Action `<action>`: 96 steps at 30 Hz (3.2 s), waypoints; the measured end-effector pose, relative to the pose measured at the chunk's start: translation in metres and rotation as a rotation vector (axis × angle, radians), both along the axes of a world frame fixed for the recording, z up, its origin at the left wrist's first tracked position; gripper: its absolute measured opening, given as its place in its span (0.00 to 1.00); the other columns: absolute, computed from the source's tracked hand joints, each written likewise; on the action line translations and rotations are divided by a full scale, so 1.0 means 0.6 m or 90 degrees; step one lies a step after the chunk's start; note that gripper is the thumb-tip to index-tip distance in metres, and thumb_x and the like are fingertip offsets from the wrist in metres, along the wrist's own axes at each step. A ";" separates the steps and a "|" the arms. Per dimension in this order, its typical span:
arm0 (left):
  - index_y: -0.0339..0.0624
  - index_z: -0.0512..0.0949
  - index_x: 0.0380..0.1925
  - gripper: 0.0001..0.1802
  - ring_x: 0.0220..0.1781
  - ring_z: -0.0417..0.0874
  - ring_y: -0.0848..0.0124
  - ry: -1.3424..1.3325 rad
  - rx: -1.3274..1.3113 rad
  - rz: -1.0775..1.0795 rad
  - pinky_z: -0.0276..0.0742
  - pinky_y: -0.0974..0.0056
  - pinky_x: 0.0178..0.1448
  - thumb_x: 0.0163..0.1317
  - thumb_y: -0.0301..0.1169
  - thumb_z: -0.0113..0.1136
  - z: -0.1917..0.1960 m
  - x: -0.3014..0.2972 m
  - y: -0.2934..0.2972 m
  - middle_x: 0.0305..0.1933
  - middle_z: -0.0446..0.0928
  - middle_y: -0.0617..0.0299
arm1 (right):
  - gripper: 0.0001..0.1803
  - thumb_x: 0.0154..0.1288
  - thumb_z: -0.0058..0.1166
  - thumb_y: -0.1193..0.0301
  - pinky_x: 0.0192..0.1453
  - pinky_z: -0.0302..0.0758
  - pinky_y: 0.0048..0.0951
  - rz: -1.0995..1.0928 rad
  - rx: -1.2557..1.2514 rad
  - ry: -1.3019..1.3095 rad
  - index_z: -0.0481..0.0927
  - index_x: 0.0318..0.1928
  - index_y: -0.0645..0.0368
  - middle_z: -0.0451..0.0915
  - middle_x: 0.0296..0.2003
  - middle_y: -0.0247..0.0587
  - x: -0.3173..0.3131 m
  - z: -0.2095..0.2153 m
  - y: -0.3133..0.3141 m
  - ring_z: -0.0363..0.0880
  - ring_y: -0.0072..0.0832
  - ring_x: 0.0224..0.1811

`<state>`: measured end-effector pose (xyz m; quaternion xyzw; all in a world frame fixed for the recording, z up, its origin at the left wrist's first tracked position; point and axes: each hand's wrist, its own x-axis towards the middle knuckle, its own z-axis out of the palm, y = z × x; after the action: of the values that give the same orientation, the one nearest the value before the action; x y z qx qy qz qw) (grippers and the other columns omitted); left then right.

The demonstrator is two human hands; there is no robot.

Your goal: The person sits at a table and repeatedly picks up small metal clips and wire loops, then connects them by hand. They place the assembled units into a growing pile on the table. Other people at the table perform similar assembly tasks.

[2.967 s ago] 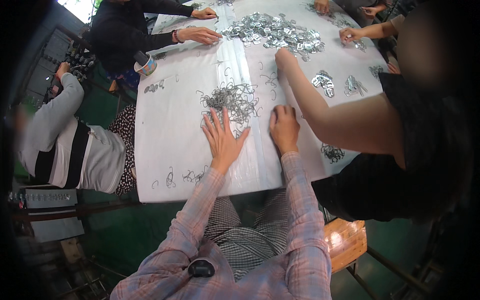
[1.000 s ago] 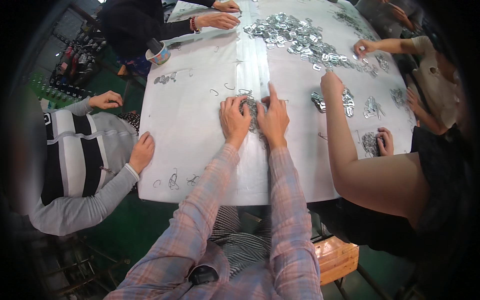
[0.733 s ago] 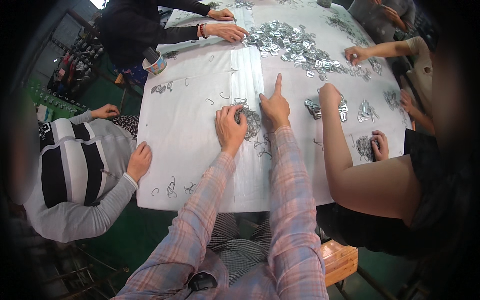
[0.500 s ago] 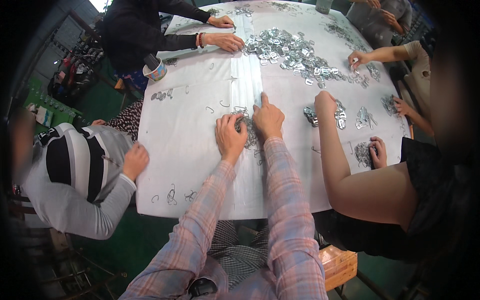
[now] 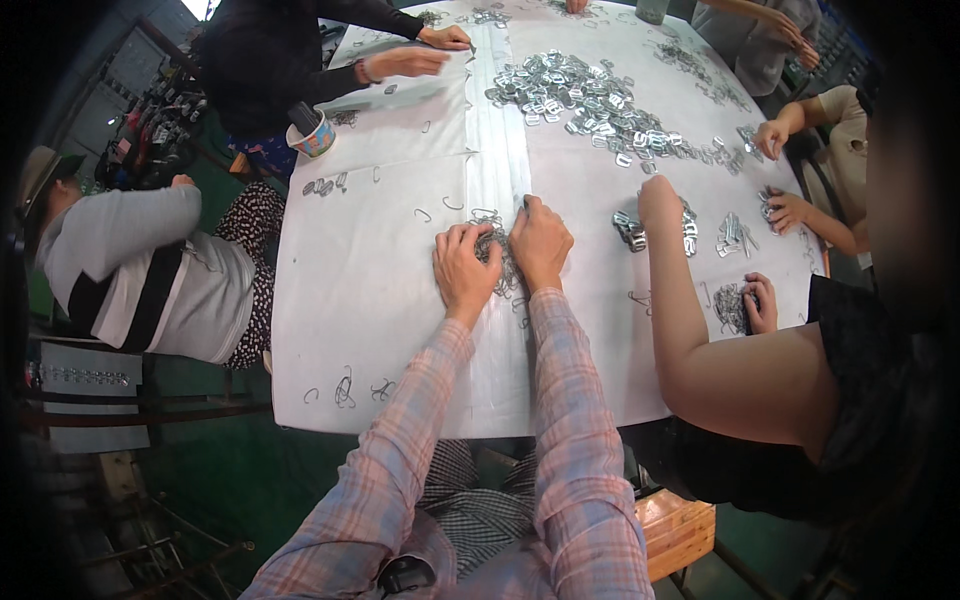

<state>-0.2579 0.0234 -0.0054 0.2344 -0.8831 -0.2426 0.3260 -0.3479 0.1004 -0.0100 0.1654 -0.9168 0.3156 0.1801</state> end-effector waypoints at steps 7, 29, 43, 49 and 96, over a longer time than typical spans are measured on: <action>0.51 0.83 0.35 0.11 0.49 0.73 0.63 0.013 0.001 -0.008 0.68 0.59 0.56 0.51 0.37 0.63 0.000 0.001 0.000 0.41 0.76 0.66 | 0.09 0.63 0.50 0.68 0.39 0.76 0.42 0.000 -0.030 0.009 0.81 0.40 0.55 0.83 0.31 0.42 0.000 0.000 0.000 0.82 0.41 0.36; 0.48 0.82 0.41 0.14 0.54 0.72 0.60 0.120 0.017 -0.076 0.65 0.55 0.60 0.53 0.29 0.60 0.036 -0.006 -0.026 0.50 0.75 0.61 | 0.09 0.61 0.53 0.70 0.31 0.72 0.36 -0.004 -0.294 -0.106 0.85 0.39 0.52 0.80 0.22 0.43 -0.004 -0.003 0.021 0.79 0.37 0.24; 0.39 0.79 0.50 0.24 0.64 0.71 0.51 0.078 0.081 -0.019 0.65 0.55 0.67 0.55 0.39 0.66 -0.010 -0.596 -0.181 0.57 0.75 0.44 | 0.08 0.57 0.54 0.78 0.29 0.72 0.31 0.004 -0.241 -0.157 0.83 0.36 0.57 0.80 0.26 0.39 -0.004 0.032 0.019 0.77 0.33 0.25; 0.41 0.86 0.34 0.10 0.45 0.84 0.50 -0.119 0.011 -0.068 0.80 0.55 0.52 0.55 0.31 0.63 0.008 -0.685 -0.250 0.42 0.83 0.45 | 0.09 0.56 0.56 0.80 0.28 0.71 0.31 0.012 -0.239 -0.144 0.82 0.38 0.56 0.77 0.24 0.36 -0.009 0.031 0.012 0.75 0.32 0.25; 0.43 0.83 0.35 0.12 0.31 0.83 0.57 -0.010 -0.103 -0.397 0.77 0.56 0.40 0.54 0.37 0.66 0.000 -0.682 -0.068 0.26 0.81 0.51 | 0.09 0.55 0.56 0.79 0.25 0.69 0.30 0.017 -0.255 -0.122 0.81 0.37 0.54 0.75 0.24 0.33 -0.016 0.029 0.015 0.75 0.29 0.26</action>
<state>-0.6669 -0.0177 -0.0054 -0.0726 -0.9314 -0.2578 0.2466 -0.3578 0.1096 0.0071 0.1079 -0.8465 0.5080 0.1169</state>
